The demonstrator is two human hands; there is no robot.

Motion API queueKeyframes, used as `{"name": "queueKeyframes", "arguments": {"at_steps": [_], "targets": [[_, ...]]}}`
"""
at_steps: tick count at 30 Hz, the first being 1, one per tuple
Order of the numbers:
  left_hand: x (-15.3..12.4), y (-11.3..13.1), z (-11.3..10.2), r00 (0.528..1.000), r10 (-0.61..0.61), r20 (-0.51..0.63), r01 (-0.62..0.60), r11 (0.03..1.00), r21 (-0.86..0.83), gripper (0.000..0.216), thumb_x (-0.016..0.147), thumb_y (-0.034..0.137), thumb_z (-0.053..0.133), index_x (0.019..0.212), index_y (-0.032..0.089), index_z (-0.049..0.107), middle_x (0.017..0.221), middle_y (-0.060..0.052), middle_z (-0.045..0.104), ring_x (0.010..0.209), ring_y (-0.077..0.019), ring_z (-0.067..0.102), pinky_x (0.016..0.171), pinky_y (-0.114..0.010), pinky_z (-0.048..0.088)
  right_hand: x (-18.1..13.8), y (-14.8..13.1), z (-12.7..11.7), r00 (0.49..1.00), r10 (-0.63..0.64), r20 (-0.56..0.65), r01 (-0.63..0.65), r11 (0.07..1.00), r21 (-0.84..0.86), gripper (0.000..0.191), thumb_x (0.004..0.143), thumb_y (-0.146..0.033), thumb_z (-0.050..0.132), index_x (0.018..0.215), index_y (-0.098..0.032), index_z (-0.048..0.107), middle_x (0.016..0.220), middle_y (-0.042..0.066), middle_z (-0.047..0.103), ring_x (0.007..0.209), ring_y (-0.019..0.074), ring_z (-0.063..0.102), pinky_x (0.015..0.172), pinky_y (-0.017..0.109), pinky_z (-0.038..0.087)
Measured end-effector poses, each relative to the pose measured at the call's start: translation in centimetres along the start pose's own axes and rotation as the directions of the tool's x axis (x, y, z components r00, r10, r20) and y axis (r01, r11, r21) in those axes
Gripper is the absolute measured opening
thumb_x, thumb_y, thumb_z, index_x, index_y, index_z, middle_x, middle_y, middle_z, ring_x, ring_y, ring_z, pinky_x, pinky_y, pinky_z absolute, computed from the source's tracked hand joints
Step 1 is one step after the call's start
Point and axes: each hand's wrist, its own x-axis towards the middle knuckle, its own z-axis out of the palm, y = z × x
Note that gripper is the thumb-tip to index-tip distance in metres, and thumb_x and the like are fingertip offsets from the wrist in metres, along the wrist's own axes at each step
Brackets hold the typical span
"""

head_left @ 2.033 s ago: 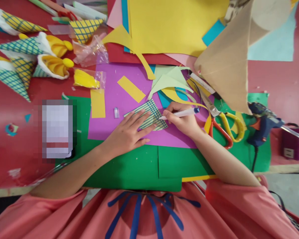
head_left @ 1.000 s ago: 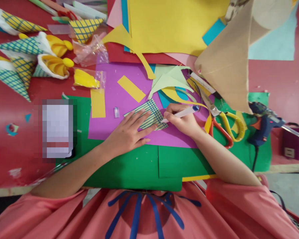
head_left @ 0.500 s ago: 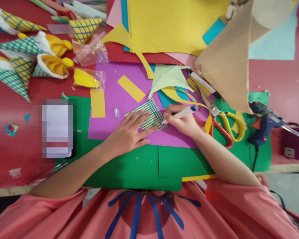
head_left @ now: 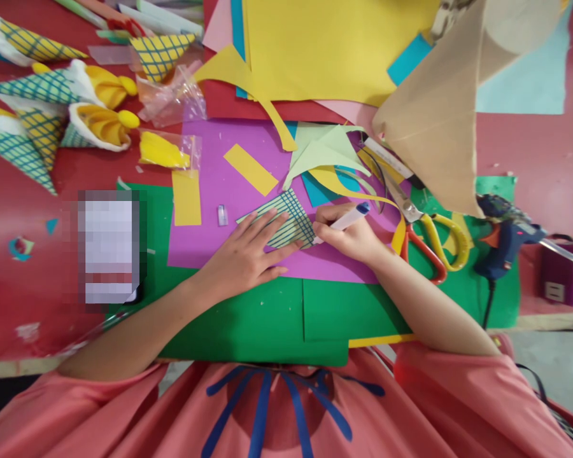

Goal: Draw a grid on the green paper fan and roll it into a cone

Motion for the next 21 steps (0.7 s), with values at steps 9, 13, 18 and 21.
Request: {"name": "queueKeyframes", "arguments": {"at_steps": [9, 13, 18, 21], "targets": [[-0.01, 0.0, 0.12, 1.0, 0.015, -0.01, -0.015, 0.999, 0.035, 0.054, 0.09, 0.036, 0.051, 0.142, 0.033, 0.036, 0.151, -0.016, 0.028, 0.139, -0.0375, 0.027, 0.11, -0.057, 0.029, 0.02, -0.19, -0.02, 1.0, 0.006, 0.013, -0.006, 1.0, -0.006, 0.032, 0.078, -0.015, 0.051, 0.048, -0.018, 0.04, 0.048, -0.005, 0.037, 0.048, 0.0062, 0.031, 0.048, 0.025, 0.022], [-0.02, -0.02, 0.13, 1.0, 0.013, -0.008, -0.013, 0.999, 0.036, 0.053, 0.091, 0.036, 0.051, 0.142, 0.032, 0.036, 0.15, -0.017, 0.03, 0.139, -0.0374, 0.028, 0.109, -0.057, 0.029, -0.01, -0.12, -0.09, 0.999, 0.048, -0.022, -0.046, 0.996, 0.08, 0.031, 0.077, -0.016, 0.052, 0.048, -0.017, 0.042, 0.047, -0.005, 0.041, 0.047, 0.006, 0.035, 0.046, 0.023, 0.025], [0.0, -0.02, -0.04, 1.0, 0.015, -0.019, -0.014, 0.999, 0.03, 0.054, 0.09, 0.035, 0.053, 0.141, 0.032, 0.038, 0.151, -0.015, 0.03, 0.139, -0.0364, 0.029, 0.109, -0.056, 0.03, -0.08, -0.19, -0.24, 0.963, 0.139, -0.231, -0.09, 0.973, 0.213, 0.028, 0.081, -0.023, 0.057, 0.053, -0.017, 0.053, 0.051, -0.002, 0.054, 0.049, 0.0078, 0.046, 0.046, 0.022, 0.033], [0.0, -0.01, -0.06, 0.995, 0.102, -0.01, -0.102, 0.995, 0.022, 0.053, 0.089, 0.038, 0.053, 0.14, 0.031, 0.04, 0.149, -0.014, 0.034, 0.138, -0.0335, 0.032, 0.11, -0.054, 0.031, -0.07, -0.17, -0.2, 0.952, 0.155, -0.266, -0.084, 0.962, 0.259, 0.03, 0.086, -0.035, 0.055, 0.062, -0.017, 0.06, 0.052, -0.002, 0.055, 0.044, 0.0071, 0.046, 0.043, 0.022, 0.034]]}}
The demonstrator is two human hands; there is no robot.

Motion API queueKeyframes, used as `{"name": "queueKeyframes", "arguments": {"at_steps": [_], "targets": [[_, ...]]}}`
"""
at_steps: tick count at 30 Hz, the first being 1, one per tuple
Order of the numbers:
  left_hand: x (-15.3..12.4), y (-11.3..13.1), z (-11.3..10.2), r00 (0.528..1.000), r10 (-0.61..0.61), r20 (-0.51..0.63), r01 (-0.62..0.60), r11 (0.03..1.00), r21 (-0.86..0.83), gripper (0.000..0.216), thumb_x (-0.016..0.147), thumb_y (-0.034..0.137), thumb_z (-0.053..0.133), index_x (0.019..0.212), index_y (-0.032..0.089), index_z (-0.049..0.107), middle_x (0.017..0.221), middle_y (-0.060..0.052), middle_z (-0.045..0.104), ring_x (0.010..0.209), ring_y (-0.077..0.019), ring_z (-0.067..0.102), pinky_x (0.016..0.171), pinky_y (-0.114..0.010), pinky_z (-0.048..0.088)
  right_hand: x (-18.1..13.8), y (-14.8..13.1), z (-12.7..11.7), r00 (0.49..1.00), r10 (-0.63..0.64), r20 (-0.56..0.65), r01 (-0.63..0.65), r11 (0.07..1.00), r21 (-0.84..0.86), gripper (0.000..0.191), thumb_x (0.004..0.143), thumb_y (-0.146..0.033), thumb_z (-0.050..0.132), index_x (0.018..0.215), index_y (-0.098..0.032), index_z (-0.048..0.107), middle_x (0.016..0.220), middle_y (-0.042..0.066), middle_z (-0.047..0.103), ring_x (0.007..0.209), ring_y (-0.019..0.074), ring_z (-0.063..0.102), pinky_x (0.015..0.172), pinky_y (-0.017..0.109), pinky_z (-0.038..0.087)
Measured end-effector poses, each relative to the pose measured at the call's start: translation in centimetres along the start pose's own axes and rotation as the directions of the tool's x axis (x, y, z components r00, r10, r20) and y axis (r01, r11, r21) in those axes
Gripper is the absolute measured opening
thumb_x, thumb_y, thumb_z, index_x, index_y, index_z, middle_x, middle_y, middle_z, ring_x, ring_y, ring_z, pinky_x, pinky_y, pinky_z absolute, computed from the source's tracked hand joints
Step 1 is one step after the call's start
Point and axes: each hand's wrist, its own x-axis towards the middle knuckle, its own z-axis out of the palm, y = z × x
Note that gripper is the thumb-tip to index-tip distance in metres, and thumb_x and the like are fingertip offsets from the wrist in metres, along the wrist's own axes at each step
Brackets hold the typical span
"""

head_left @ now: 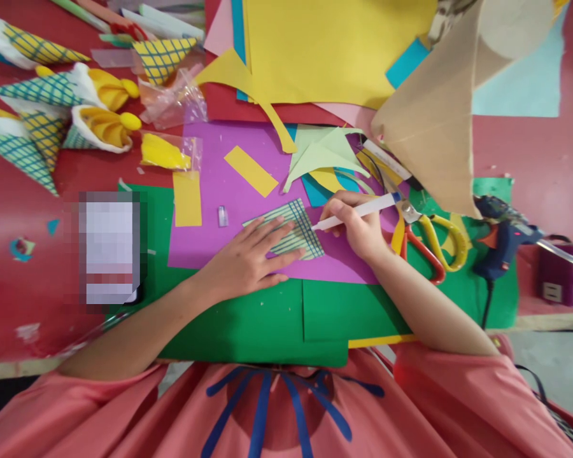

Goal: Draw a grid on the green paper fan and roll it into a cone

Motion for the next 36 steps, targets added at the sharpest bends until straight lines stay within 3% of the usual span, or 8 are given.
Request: {"name": "queueKeyframes", "arguments": {"at_steps": [3, 6, 19, 31, 36], "targets": [[-0.01, 0.0, 0.09, 0.996, 0.089, -0.002, -0.089, 0.996, -0.001, 0.052, 0.091, 0.04, 0.051, 0.14, 0.023, 0.041, 0.147, -0.012, 0.04, 0.137, -0.0293, 0.035, 0.112, -0.049, 0.031, 0.05, 0.09, 0.13, 1.0, -0.005, 0.003, 0.005, 0.999, 0.038, 0.027, 0.085, -0.04, 0.058, 0.071, -0.017, 0.062, 0.057, -0.003, 0.058, 0.044, 0.0067, 0.049, 0.043, 0.022, 0.037], [-0.03, -0.02, 0.17, 0.996, 0.092, -0.015, -0.092, 0.996, 0.009, 0.052, 0.092, 0.04, 0.049, 0.138, 0.016, 0.043, 0.145, -0.011, 0.043, 0.136, -0.0274, 0.037, 0.112, -0.046, 0.032, 0.07, 0.04, 0.29, 1.0, -0.008, 0.005, 0.008, 1.0, -0.016, 0.025, 0.081, -0.039, 0.064, 0.071, -0.017, 0.062, 0.058, -0.002, 0.06, 0.05, 0.0082, 0.053, 0.048, 0.022, 0.041], [-0.08, -0.01, 0.14, 0.999, 0.048, 0.014, -0.047, 0.999, -0.022, 0.053, 0.091, 0.039, 0.051, 0.14, 0.021, 0.041, 0.147, -0.007, 0.041, 0.139, -0.031, 0.03, 0.113, -0.051, 0.03, 0.11, 0.56, 0.56, 0.997, -0.064, 0.041, 0.071, 0.974, -0.216, 0.023, 0.079, -0.038, 0.066, 0.076, -0.016, 0.065, 0.065, -0.001, 0.064, 0.059, 0.009, 0.056, 0.055, 0.022, 0.042], [0.03, 0.0, 0.11, 0.999, 0.044, 0.006, -0.044, 0.999, -0.03, 0.053, 0.09, 0.039, 0.052, 0.14, 0.022, 0.042, 0.146, -0.007, 0.043, 0.139, -0.0312, 0.031, 0.112, -0.052, 0.031, 0.19, 0.57, 0.67, 0.996, -0.075, 0.058, 0.085, 0.972, -0.218, 0.022, 0.08, -0.036, 0.066, 0.075, -0.015, 0.064, 0.065, -0.001, 0.063, 0.057, 0.0077, 0.053, 0.055, 0.021, 0.041], [-0.03, -0.01, 0.11, 0.999, 0.042, 0.006, -0.041, 0.998, -0.039, 0.054, 0.09, 0.037, 0.054, 0.14, 0.023, 0.041, 0.146, -0.007, 0.043, 0.138, -0.0308, 0.032, 0.112, -0.052, 0.03, 0.2, 0.31, 0.6, 0.999, -0.017, 0.045, 0.024, 0.985, -0.172, 0.028, 0.081, -0.039, 0.064, 0.067, -0.016, 0.06, 0.058, -0.002, 0.059, 0.053, 0.0085, 0.051, 0.052, 0.023, 0.039]]}}
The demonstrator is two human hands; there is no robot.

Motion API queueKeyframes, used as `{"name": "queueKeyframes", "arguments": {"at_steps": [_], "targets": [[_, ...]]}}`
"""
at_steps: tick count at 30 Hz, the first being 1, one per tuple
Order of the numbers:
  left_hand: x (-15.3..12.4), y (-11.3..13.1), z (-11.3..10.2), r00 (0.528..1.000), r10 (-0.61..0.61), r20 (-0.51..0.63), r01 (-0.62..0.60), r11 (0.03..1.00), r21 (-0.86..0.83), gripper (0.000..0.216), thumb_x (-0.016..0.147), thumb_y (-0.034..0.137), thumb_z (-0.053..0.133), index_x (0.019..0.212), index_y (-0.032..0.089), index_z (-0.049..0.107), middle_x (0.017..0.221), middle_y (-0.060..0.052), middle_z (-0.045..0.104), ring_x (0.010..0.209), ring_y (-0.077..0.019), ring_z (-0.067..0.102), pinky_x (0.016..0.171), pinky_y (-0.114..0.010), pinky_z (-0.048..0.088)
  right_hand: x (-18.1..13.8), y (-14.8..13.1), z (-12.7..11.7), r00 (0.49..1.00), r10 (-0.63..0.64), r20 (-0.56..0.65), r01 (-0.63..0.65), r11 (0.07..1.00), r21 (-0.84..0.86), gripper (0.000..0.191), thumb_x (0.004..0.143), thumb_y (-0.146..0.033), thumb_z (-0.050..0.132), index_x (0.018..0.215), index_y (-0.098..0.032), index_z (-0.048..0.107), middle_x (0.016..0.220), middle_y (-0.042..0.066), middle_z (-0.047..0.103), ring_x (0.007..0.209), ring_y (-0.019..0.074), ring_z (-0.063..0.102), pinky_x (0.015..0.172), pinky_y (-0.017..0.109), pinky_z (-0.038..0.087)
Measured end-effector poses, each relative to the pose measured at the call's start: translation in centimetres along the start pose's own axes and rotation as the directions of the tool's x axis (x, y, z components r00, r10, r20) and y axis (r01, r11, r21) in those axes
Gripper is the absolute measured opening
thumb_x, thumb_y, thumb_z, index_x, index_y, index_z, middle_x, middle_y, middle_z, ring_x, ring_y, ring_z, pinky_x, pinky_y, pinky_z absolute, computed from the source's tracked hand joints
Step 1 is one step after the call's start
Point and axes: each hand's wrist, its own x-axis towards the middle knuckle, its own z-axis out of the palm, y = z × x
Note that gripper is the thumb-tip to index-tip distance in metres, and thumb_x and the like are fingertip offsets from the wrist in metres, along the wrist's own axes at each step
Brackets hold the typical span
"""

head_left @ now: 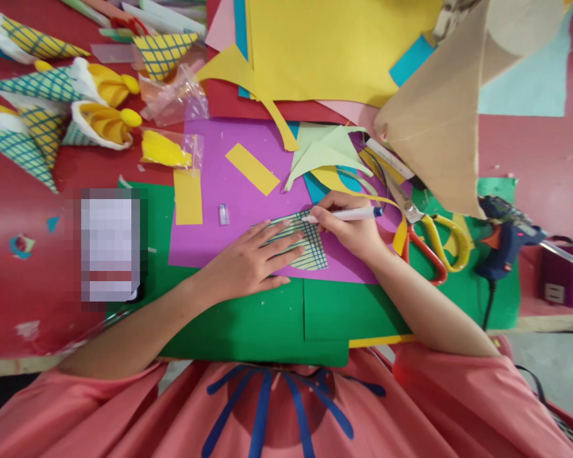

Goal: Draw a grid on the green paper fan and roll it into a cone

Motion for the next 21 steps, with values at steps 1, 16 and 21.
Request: {"name": "queueKeyframes", "arguments": {"at_steps": [1, 16, 21], "targets": [[0.0, 0.01, -0.01, 1.0, -0.002, -0.001, 0.002, 1.0, -0.004, 0.054, 0.089, 0.037, 0.054, 0.14, 0.023, 0.04, 0.145, -0.007, 0.044, 0.138, -0.0309, 0.032, 0.112, -0.052, 0.031, 0.0, -0.02, -0.01, 1.0, 0.003, -0.005, -0.003, 1.0, 0.005, 0.027, 0.081, -0.04, 0.064, 0.067, -0.016, 0.061, 0.059, -0.002, 0.059, 0.054, 0.0088, 0.051, 0.053, 0.023, 0.039], [-0.04, -0.07, 0.07, 1.0, -0.014, -0.013, 0.013, 0.999, -0.035, 0.054, 0.089, 0.035, 0.055, 0.14, 0.023, 0.041, 0.143, -0.01, 0.044, 0.138, -0.0303, 0.031, 0.112, -0.052, 0.03, 0.08, -0.04, -0.07, 1.0, -0.004, 0.022, 0.005, 1.0, -0.012, 0.028, 0.082, -0.036, 0.062, 0.063, -0.016, 0.057, 0.055, -0.003, 0.055, 0.052, 0.0078, 0.048, 0.052, 0.023, 0.036], [-0.01, -0.08, 0.17, 0.999, -0.046, -0.013, 0.047, 0.999, 0.006, 0.051, 0.09, 0.034, 0.052, 0.139, 0.022, 0.043, 0.145, -0.011, 0.042, 0.138, -0.0294, 0.033, 0.113, -0.051, 0.03, -0.02, 0.15, -0.11, 0.999, -0.001, -0.033, 0.003, 0.999, 0.044, 0.025, 0.081, -0.038, 0.064, 0.067, -0.017, 0.059, 0.059, -0.002, 0.057, 0.055, 0.0091, 0.05, 0.054, 0.024, 0.039]]}}
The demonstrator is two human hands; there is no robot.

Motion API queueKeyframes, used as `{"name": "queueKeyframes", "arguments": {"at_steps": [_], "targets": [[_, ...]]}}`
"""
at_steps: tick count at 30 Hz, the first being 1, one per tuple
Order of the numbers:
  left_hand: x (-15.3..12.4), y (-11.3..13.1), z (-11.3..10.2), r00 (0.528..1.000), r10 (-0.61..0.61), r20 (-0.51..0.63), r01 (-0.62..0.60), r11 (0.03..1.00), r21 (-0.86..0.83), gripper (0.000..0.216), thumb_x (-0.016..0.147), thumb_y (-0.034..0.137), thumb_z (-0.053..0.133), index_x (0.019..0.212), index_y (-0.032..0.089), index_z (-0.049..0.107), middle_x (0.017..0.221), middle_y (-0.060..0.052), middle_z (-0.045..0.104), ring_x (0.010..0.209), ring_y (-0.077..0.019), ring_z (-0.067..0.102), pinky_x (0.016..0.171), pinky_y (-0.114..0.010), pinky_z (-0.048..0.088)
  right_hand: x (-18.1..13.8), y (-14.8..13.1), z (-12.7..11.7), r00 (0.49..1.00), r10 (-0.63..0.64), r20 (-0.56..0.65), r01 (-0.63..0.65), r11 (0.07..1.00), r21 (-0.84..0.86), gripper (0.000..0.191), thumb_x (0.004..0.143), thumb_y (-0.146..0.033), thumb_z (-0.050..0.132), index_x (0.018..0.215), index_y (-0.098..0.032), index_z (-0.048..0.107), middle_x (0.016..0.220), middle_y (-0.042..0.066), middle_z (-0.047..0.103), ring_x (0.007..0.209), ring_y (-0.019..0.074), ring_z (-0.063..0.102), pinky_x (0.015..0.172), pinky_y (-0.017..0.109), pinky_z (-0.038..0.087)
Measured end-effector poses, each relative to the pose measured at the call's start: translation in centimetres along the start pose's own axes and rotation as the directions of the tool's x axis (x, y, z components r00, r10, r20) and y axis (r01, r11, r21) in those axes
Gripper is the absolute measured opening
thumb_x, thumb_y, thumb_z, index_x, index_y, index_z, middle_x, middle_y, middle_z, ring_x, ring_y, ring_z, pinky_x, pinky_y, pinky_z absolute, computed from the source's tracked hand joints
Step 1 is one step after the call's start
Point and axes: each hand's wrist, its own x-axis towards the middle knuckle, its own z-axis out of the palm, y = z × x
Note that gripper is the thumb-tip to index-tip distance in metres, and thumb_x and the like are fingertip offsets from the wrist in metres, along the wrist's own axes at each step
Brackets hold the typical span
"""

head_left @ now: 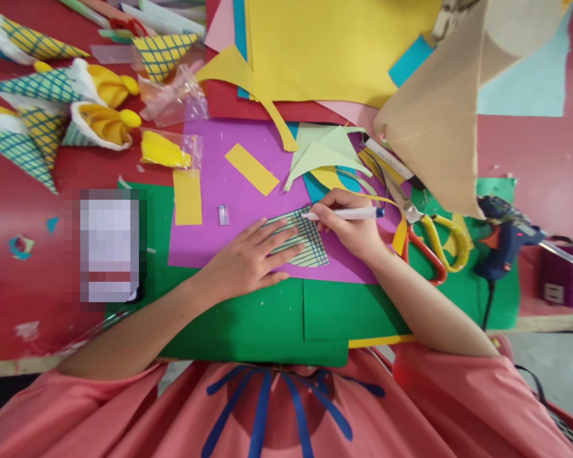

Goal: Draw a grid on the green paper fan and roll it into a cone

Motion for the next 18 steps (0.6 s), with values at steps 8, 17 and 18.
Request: {"name": "queueKeyframes", "arguments": {"at_steps": [8, 17, 18], "targets": [[0.04, 0.04, -0.06, 1.0, -0.018, 0.007, 0.018, 1.0, -0.01, 0.051, 0.09, 0.033, 0.052, 0.139, 0.022, 0.042, 0.147, -0.012, 0.04, 0.138, -0.0284, 0.034, 0.113, -0.05, 0.029, 0.01, -0.09, 0.05, 0.999, -0.011, 0.045, 0.014, 0.998, -0.061, 0.026, 0.081, -0.039, 0.064, 0.068, -0.016, 0.059, 0.059, -0.002, 0.057, 0.054, 0.0082, 0.048, 0.053, 0.023, 0.038], [0.06, 0.07, -0.13, 1.0, -0.027, -0.007, 0.027, 1.0, -0.009, 0.049, 0.09, 0.033, 0.053, 0.137, 0.022, 0.044, 0.143, -0.016, 0.04, 0.135, -0.03, 0.038, 0.111, -0.052, 0.032, 0.09, -0.1, 0.05, 0.997, -0.024, 0.076, 0.031, 0.995, -0.091, 0.024, 0.081, -0.032, 0.062, 0.064, -0.016, 0.058, 0.056, -0.003, 0.055, 0.052, 0.0072, 0.045, 0.051, 0.022, 0.035], [0.06, 0.09, -0.16, 1.0, -0.027, -0.006, 0.027, 1.0, -0.007, 0.049, 0.09, 0.033, 0.053, 0.137, 0.022, 0.045, 0.143, -0.016, 0.041, 0.135, -0.03, 0.038, 0.111, -0.052, 0.032, 0.1, -0.17, 0.02, 0.997, -0.015, 0.077, 0.021, 0.996, -0.083, 0.025, 0.081, -0.032, 0.062, 0.062, -0.016, 0.057, 0.055, -0.003, 0.055, 0.051, 0.0074, 0.045, 0.051, 0.022, 0.035]]}}
